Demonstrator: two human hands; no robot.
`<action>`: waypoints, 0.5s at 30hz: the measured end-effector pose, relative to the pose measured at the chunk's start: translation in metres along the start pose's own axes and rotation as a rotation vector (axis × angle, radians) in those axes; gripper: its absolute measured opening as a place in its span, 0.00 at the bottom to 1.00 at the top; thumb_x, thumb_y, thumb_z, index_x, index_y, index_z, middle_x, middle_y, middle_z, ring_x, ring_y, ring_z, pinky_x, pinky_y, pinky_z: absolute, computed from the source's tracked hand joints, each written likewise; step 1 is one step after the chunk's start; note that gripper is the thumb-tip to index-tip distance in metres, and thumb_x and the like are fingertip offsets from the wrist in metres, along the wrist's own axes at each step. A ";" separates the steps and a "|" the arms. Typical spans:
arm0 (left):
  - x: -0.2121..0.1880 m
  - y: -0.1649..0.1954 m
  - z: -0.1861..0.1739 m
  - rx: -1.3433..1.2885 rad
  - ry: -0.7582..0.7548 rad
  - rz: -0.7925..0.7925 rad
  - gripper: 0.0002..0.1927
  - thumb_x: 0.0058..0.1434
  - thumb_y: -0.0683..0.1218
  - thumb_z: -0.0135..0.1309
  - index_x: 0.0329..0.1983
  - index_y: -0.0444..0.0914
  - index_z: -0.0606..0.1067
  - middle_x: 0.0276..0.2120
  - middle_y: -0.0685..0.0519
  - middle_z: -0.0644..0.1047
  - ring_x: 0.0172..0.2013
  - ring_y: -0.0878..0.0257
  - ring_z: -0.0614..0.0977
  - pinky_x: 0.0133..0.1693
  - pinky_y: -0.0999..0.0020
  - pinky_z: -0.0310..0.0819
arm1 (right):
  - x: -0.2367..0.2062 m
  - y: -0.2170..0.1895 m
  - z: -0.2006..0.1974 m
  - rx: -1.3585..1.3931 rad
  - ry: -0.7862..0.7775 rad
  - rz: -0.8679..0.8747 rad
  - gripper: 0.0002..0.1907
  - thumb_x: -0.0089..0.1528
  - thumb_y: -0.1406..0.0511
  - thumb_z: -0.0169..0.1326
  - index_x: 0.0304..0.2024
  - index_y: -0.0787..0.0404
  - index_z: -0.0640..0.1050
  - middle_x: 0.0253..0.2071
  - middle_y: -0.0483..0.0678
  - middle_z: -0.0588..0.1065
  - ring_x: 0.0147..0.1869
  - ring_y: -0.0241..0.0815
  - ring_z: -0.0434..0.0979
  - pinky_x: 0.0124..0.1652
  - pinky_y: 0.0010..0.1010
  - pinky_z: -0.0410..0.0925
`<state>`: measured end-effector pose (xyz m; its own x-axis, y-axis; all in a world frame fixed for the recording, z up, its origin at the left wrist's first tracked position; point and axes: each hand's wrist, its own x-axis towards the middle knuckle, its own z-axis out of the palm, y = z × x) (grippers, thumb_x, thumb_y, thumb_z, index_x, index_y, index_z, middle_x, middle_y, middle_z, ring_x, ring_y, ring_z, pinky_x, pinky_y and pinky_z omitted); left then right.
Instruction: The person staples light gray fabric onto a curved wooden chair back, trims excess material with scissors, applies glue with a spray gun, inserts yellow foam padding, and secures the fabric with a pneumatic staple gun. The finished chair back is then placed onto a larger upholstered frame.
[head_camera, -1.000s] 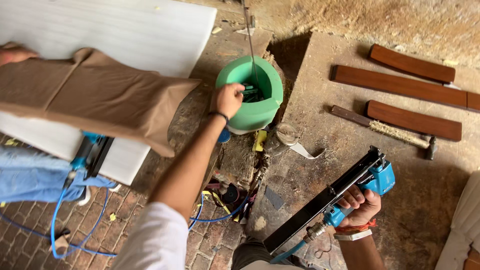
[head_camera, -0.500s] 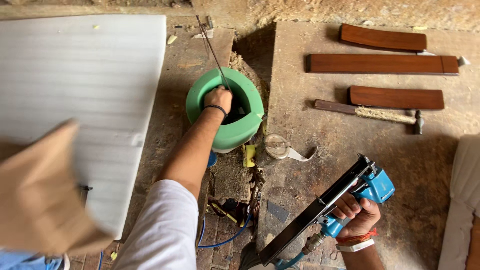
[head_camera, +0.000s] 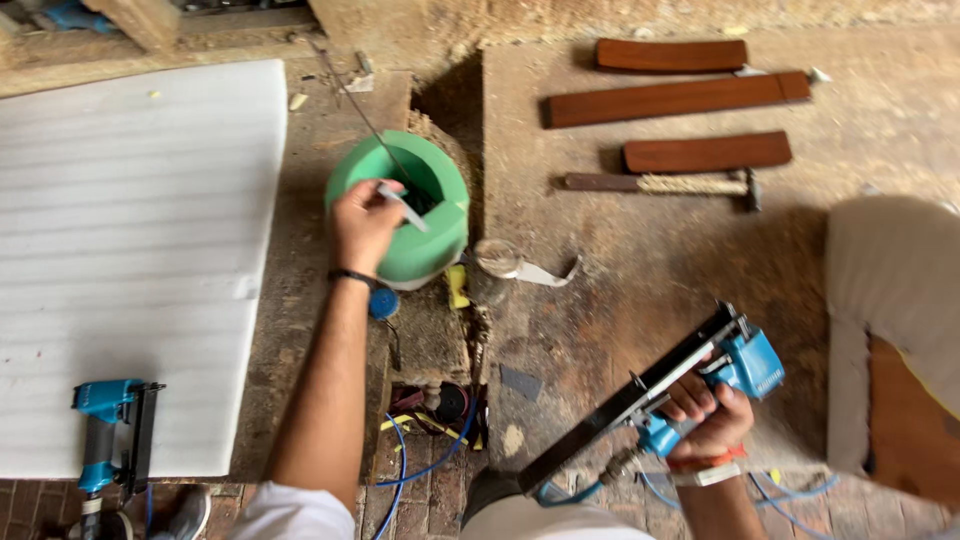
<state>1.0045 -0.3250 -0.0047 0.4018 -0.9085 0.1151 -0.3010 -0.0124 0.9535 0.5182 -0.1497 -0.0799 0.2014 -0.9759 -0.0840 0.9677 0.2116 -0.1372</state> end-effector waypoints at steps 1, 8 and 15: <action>-0.027 -0.001 0.024 -0.119 -0.129 -0.030 0.09 0.59 0.39 0.60 0.43 0.38 0.82 0.33 0.56 0.82 0.31 0.70 0.81 0.32 0.75 0.77 | -0.006 -0.004 -0.001 0.003 -0.007 0.009 0.21 0.61 0.64 0.58 0.57 0.59 0.75 0.24 0.39 0.69 0.26 0.33 0.71 0.32 0.30 0.70; -0.163 -0.009 0.176 0.384 -0.692 -0.190 0.19 0.56 0.54 0.71 0.26 0.33 0.84 0.20 0.54 0.82 0.20 0.69 0.80 0.25 0.71 0.71 | -0.069 -0.010 0.003 -0.010 -0.046 -0.121 0.18 0.62 0.64 0.59 0.54 0.60 0.75 0.24 0.38 0.68 0.27 0.32 0.69 0.31 0.26 0.67; -0.187 0.009 0.201 0.224 -0.567 -0.074 0.13 0.53 0.49 0.71 0.33 0.37 0.82 0.23 0.54 0.83 0.23 0.69 0.83 0.27 0.72 0.76 | -0.167 -0.041 -0.002 -0.043 0.056 -0.309 0.17 0.60 0.64 0.60 0.51 0.59 0.76 0.23 0.38 0.69 0.26 0.31 0.68 0.29 0.26 0.67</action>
<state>0.7530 -0.2386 -0.0734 -0.0758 -0.9818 -0.1743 -0.4891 -0.1158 0.8645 0.4451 0.0047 -0.0619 -0.1113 -0.9900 -0.0862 0.9742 -0.0916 -0.2061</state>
